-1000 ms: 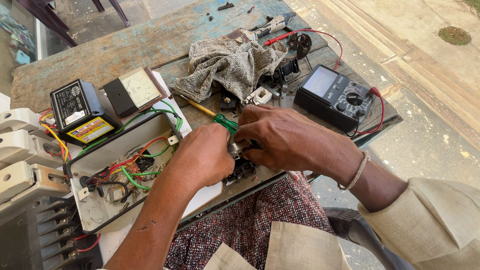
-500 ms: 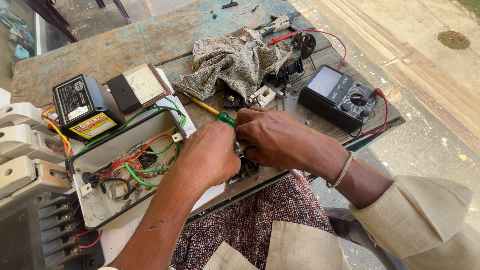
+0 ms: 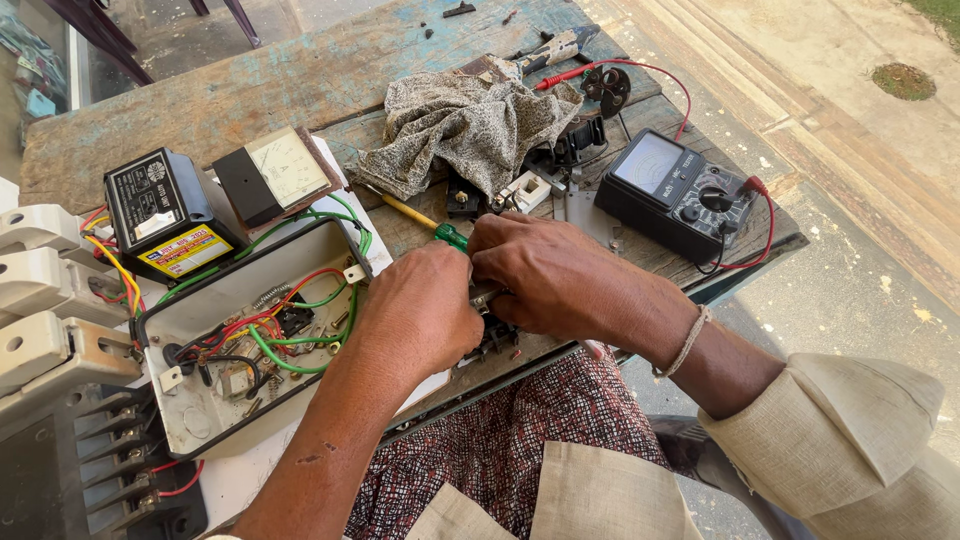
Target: The person disassembles and inspects an electrical contactor using a screwdriver and pliers on a wooden workbench in an open workshop.
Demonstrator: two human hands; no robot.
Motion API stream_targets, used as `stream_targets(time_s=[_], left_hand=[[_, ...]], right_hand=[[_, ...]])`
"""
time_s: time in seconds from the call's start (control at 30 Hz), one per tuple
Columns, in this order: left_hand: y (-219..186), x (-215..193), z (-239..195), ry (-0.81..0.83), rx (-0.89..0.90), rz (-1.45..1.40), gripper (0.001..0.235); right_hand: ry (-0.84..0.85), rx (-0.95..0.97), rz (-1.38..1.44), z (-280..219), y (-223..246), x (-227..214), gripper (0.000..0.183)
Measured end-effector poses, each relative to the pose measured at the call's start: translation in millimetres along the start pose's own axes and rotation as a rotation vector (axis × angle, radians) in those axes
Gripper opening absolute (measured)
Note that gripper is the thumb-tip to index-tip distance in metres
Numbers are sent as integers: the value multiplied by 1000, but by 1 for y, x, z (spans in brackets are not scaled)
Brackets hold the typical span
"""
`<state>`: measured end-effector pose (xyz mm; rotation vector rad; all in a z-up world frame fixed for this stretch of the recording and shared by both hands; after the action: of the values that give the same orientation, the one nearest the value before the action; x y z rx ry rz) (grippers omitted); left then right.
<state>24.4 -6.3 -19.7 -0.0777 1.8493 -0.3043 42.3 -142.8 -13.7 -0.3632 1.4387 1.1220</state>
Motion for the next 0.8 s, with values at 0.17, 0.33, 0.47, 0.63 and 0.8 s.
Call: stream_targets(time_s=[0.17, 0.33, 0.47, 0.63, 0.8], left_hand=[[1, 1, 2, 7, -13, 10, 23], [2, -1, 3, 15, -8, -4, 25], [1, -8, 3, 95, -22, -8, 26], [-1, -25, 0, 220, -46, 3, 27], [-5, -30, -3, 279, -93, 23, 28]], right_hand=[[18, 12, 17, -1, -1, 0, 28], [46, 24, 19, 0, -1, -2, 26], [58, 55, 67, -6, -1, -8, 34], [73, 89, 61, -14, -7, -18, 39], [43, 91, 54, -19, -12, -19, 34]])
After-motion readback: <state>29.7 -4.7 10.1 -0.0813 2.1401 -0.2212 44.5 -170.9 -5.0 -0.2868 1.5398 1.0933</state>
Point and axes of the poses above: each hand's wrist, its own z-axis towards the middle knuckle, its own x-axis out of the palm, y = z × x, the point moved 3 cm from there along z, towards the middle knuckle, and after that the axes turned 1 degree about z, right-handed, at the moved point
